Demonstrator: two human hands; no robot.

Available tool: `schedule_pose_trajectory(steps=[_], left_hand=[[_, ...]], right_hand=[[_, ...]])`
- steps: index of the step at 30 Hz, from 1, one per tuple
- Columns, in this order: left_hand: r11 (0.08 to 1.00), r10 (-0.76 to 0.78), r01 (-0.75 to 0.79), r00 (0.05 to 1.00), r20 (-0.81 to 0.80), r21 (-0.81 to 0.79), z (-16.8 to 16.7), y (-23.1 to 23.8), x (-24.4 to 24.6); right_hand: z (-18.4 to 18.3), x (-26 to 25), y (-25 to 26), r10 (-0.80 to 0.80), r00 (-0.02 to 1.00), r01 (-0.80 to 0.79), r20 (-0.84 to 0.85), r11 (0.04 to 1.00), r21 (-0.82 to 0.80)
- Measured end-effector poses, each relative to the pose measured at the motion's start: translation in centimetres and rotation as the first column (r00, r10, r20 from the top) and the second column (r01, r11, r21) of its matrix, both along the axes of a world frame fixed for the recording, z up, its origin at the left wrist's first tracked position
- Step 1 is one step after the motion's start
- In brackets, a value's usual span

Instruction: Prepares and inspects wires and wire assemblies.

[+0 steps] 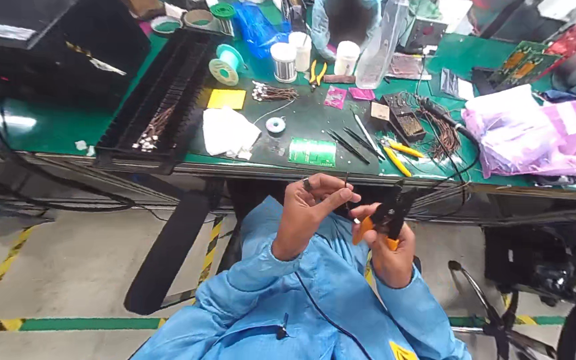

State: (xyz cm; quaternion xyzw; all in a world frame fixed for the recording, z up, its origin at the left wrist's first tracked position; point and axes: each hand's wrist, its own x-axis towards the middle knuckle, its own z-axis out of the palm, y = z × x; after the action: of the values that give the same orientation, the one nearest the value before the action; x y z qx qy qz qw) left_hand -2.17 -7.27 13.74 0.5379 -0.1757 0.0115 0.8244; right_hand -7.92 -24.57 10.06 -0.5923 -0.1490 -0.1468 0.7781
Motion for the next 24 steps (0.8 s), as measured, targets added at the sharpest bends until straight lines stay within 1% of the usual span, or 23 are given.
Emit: schedule_pose_trajectory(steps=[1,4,7,9,11,13,15,19,24], left_hand=[[1.000,0.012,-0.013,1.000,0.016,0.003,-0.2,-0.3,-0.4],[1.000,-0.018,0.018,1.000,0.021,-0.022,-0.7,-0.5,-1.0],[0.995,-0.086,0.085,0.996,-0.026,-0.054,-0.7,0.0,-1.2],[0.993,-0.104,0.101,0.993,-0.047,-0.060,-0.6,0.3,-1.1],[0.991,-0.123,0.118,0.990,-0.071,-0.070,-0.7,0.3,-1.0],[0.986,-0.141,0.131,0.986,-0.095,-0.101,-0.9,0.2,-1.0],[0.984,-0.133,0.117,0.984,-0.118,-0.138,-1.3,0.0,-1.0],[0.970,-0.051,0.005,0.982,-0.181,-0.242,-1.1,-0.5,-1.1],[0.939,-0.083,-0.017,0.958,-0.274,-0.343,-0.8,-1.5,-2.6]], right_hand=[[-0.2,-0.7,0.6,0.015,0.999,-0.013,-0.028,0.999,0.043],[-0.4,-1.0,0.8,-0.043,0.998,0.047,-0.035,0.994,0.095],[-0.6,-0.3,-0.1,-0.036,0.999,0.038,-0.019,0.997,0.069],[-0.6,0.0,-0.2,-0.027,1.000,0.027,-0.007,0.999,0.017],[-0.7,0.0,0.2,-0.059,0.998,0.059,-0.006,0.998,-0.031],[-0.9,0.0,0.7,-0.084,0.996,0.084,0.001,0.996,-0.029],[-1.2,-0.4,1.0,-0.087,0.996,0.087,-0.004,0.996,-0.007],[-2.1,-1.5,2.3,-0.087,0.995,0.090,-0.048,0.994,0.059],[-2.7,-2.9,4.3,-0.101,0.991,0.112,-0.093,0.986,0.127]])
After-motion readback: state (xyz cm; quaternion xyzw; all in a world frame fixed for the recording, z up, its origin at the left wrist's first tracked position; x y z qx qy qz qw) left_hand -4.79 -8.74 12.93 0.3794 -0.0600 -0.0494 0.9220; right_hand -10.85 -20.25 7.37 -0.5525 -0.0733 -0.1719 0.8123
